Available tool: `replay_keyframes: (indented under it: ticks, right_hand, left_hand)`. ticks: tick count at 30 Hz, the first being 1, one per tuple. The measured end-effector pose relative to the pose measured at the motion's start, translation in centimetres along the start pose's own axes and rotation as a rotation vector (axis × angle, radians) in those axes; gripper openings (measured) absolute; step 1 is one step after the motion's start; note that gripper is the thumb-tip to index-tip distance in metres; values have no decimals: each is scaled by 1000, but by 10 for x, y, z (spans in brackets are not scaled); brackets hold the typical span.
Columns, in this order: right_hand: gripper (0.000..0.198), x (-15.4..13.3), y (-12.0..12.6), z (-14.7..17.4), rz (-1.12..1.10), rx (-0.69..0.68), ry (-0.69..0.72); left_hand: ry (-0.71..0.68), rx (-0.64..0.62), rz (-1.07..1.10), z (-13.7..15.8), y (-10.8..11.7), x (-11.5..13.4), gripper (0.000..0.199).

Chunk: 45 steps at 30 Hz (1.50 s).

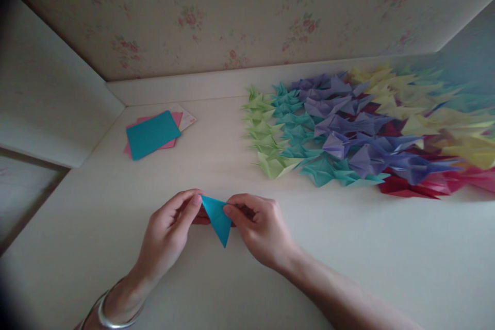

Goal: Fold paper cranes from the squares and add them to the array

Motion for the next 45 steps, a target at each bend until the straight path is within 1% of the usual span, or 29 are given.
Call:
replay_keyframes:
  ticks: [3, 7, 9, 14, 16, 19, 21, 25, 27, 30, 32, 34, 37, 40, 45]
  right_hand:
    - [20, 0, 0, 0, 3, -7, -11]
    - [21, -1, 0, 0, 16, -2, -20]
    - [21, -1, 0, -1, 18, 0, -18]
    - [22, -2, 0, -1, 19, 7, -18]
    - [22, -2, -1, -1, 25, 4, -19]
    - [23, -1, -1, -1, 13, 9, -27]
    - [23, -2, -1, -2, 2, 22, -29]
    - [23, -2, -1, -2, 6, 47, -26]
    - [24, -2, -2, -2, -4, 39, -25]
    - [23, -3, -3, -1, -33, 20, -25]
    - [24, -3, -4, -1, -35, 21, -23]
    - [24, -3, -3, -1, -27, 34, -18]
    - [24, -2, -1, -2, -35, 61, -28]
    - [23, -1, -1, -2, -74, 70, -48]
    - [25, 0, -5, -1, -102, 41, -61]
  left_hand:
    - [-5, 14, -20, -1, 1, 1, 22]
    - [46, -14, 83, -3, 0, -1, 21]
    - [44, -20, 96, -3, -1, -1, 21]
    - [-34, 60, -32, -3, -1, 2, 20]
    - [-35, 73, -59, -2, -1, 2, 22]
    - [25, 44, -5, -3, -2, 0, 30]
    - [52, -4, 34, -3, -4, 1, 32]
    - [-8, -95, -40, -2, -8, 4, 27]
    - [-38, -93, -77, -1, -8, 4, 28]
    - [-81, -38, -149, 0, -6, 3, 28]
    - [-88, -25, -165, 0, -6, 3, 28]
    - [-63, -56, -117, 1, -7, 3, 28]
    - [-22, -135, -70, 1, -11, 4, 32]
    - [-38, -171, -161, 1, -14, 5, 36]
    - [-122, -99, -305, 2, -11, 5, 35]
Point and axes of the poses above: each hand's wrist, its own z-axis away from the middle knuckle, its own y-axis out of the back of the hand, x = y × z, the point moved 3 cm from there along -z, towards the middle knuckle, and after that the axes turned 12 degrees about -z, right-handed, at the moved point
